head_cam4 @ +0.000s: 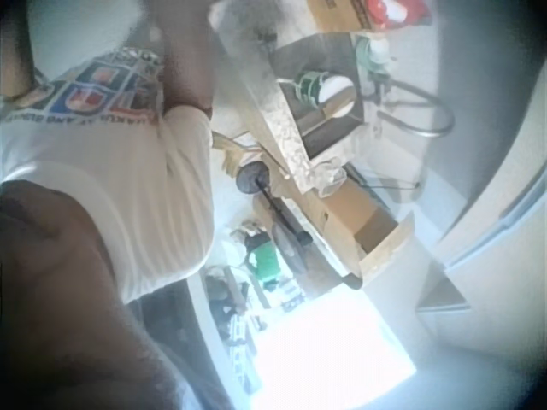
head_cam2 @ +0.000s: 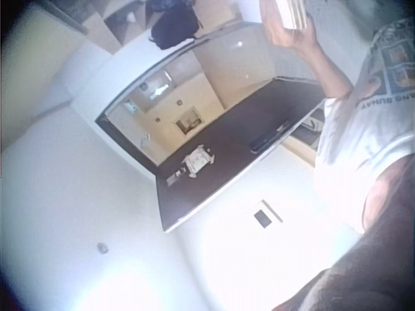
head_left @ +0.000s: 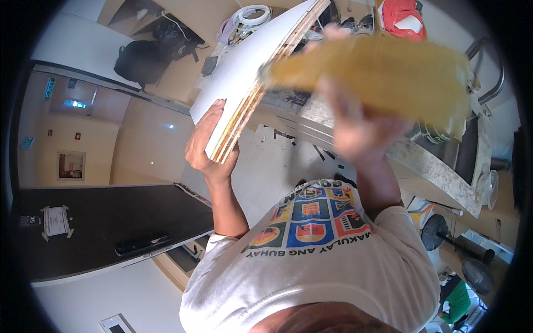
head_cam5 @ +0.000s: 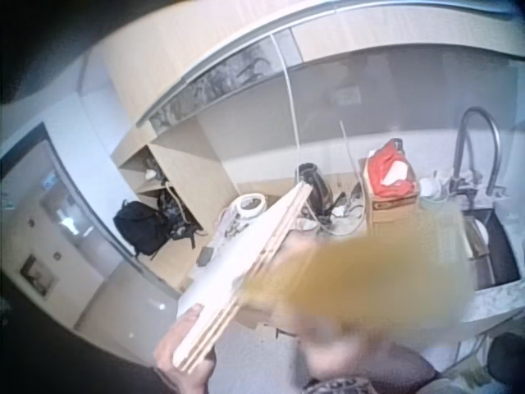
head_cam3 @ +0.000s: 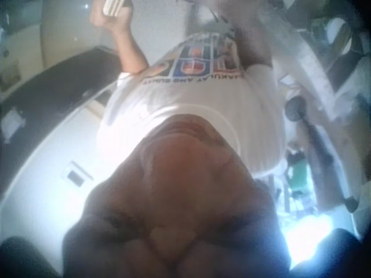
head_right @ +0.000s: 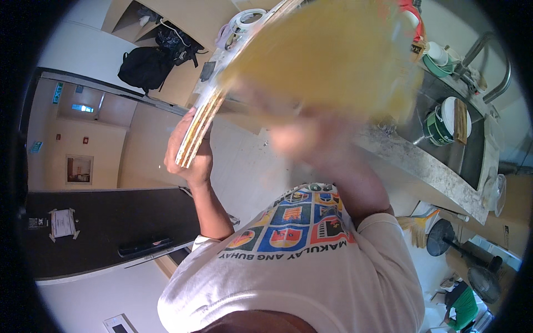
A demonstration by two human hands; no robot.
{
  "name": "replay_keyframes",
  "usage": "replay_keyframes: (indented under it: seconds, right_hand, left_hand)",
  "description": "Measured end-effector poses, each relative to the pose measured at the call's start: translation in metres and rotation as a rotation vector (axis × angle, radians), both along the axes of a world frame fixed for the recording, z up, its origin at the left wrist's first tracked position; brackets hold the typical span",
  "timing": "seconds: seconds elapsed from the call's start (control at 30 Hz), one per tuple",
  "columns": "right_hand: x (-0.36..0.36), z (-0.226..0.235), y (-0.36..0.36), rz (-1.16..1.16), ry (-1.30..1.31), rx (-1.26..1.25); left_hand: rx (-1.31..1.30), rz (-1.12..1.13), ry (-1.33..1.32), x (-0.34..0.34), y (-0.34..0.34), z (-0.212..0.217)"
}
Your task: The person applies adhesive to a white panel and a strip of edge banding, then fits the panel into a cabinet shelf. The person also uses a brush to apply adhesive to the panel's edge and wipes the surface with a cloth.
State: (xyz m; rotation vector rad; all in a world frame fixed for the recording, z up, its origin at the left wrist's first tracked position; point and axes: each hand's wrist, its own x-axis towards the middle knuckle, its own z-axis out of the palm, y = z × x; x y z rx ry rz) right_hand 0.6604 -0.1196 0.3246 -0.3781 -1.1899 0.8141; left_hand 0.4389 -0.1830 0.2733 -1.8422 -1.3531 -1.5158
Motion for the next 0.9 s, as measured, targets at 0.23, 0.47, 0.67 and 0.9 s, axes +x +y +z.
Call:
replay_keyframes:
  seconds: [0.23,0.47,0.67,0.9]
  right_hand:
    - [0.003,-0.032,0.023,0.139,-0.08,0.28]
    - [0.016,0.001,0.008,-0.045,-0.158,-0.028]
    - [0.013,-0.005,-0.002,-0.074,-0.104,-0.061]
    - [0.018,-0.018,0.01,-0.111,-0.448,0.235]
  left_hand:
    - [-0.022,-0.001,0.003,-0.001,0.0,-0.002]
    - [0.001,0.013,0.016,-0.002,-0.001,-0.001]
    - [-0.002,0.008,0.025,-0.001,0.0,0.0]
    - [-0.024,-0.034,-0.005,0.001,-0.001,-0.001]
